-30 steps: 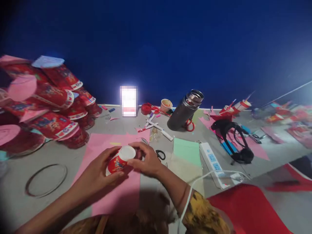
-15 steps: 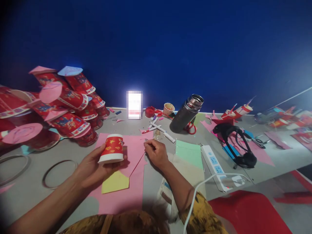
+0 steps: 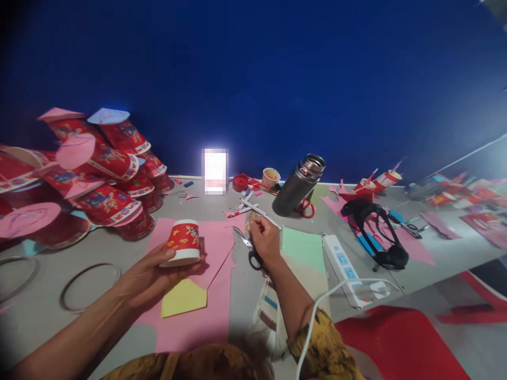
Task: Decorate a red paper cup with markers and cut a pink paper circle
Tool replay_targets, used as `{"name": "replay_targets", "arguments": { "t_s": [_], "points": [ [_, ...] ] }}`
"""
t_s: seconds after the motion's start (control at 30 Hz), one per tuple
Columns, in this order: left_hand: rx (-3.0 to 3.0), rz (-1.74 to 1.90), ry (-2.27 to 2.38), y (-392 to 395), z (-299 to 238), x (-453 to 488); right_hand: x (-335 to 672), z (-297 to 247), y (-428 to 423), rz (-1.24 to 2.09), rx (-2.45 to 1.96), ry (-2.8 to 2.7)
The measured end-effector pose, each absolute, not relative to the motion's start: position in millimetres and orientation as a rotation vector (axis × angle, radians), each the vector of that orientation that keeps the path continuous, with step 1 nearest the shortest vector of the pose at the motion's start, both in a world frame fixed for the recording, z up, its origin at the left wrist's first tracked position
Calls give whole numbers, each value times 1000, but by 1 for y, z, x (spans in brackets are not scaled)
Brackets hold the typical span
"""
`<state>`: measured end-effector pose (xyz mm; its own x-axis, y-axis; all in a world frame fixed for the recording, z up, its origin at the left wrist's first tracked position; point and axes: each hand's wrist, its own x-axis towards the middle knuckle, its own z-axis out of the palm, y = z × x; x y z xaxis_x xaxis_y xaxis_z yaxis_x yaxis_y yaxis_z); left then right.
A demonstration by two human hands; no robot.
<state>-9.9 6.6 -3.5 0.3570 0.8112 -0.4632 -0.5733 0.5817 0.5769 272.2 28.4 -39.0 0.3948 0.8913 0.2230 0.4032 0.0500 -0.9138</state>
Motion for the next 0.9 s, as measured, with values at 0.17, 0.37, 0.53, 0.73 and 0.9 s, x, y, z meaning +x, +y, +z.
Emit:
{"name": "replay_targets", "arguments": {
  "t_s": [0.17,0.37,0.53,0.73,0.9],
  "points": [
    [359,912,819,8,-5,-13,289,-36,37,446,-1605,-1103],
    [297,902,805,10,-9,-13,312,-37,47,397,-1724,-1081],
    [317,924,843,12,-5,-14,310,-26,42,414,-1870,-1379],
    [309,951,918,18,-4,-13,301,-2,62,135,-2071,-1712],
    [254,936,922,22,-5,-16,281,-11,86,29,-2013,-2035]
  ]
}}
